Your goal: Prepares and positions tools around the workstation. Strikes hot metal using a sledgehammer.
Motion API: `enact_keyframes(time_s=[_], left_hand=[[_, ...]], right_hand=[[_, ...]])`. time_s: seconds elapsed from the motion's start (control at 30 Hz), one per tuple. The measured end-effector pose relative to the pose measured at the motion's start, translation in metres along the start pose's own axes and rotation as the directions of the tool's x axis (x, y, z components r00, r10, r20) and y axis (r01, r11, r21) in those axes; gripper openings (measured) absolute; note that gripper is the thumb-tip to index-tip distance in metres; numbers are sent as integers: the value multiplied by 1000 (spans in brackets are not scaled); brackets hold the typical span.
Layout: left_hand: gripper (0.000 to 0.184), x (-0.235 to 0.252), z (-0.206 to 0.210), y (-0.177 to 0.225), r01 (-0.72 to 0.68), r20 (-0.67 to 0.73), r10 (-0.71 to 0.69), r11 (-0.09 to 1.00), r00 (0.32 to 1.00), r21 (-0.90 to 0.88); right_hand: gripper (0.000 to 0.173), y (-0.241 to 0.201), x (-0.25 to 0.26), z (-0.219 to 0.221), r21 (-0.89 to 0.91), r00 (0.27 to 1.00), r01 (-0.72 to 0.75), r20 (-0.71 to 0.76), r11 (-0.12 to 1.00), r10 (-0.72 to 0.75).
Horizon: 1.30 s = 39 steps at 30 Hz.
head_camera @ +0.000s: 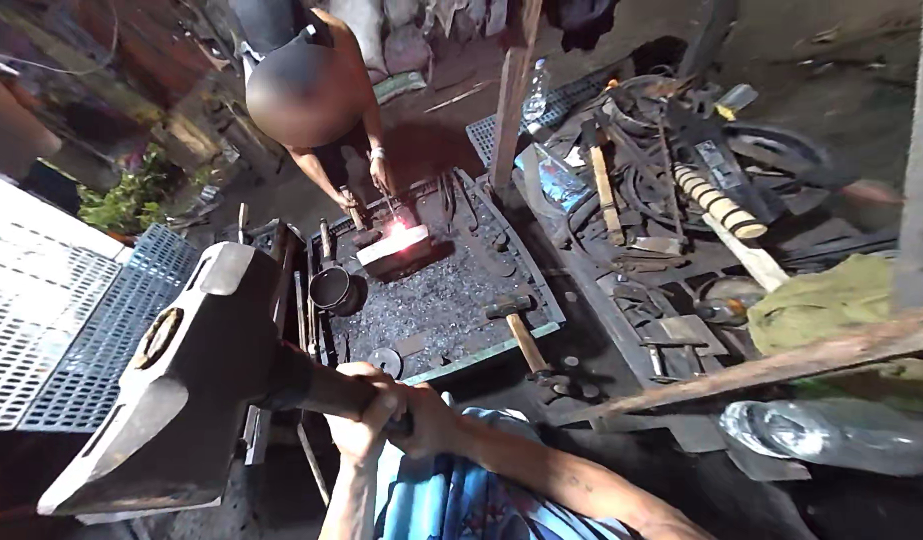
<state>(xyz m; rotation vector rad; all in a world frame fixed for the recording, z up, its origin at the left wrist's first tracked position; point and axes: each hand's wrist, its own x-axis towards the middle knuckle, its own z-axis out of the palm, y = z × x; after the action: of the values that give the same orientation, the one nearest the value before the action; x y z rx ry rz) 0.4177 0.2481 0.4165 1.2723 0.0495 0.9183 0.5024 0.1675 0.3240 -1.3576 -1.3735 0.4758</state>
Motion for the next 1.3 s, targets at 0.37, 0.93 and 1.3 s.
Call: enact_keyframes(time_s=[0.37,0.93,1.3], left_hand=[[28,14,-5,5,-44,-40,46,997,998,64],[15,308,-27,82,-312,311,200,876,929,368],[24,174,-218,-437,686,-224,-653,644,723,339]], right_hand=[[38,3,20,6,11,999,37,-41,999,-36],[22,-61,304,-100,-9,912,59,-406,998,-58],[39,388,160,46,138,485,-850,-171,508,858]])
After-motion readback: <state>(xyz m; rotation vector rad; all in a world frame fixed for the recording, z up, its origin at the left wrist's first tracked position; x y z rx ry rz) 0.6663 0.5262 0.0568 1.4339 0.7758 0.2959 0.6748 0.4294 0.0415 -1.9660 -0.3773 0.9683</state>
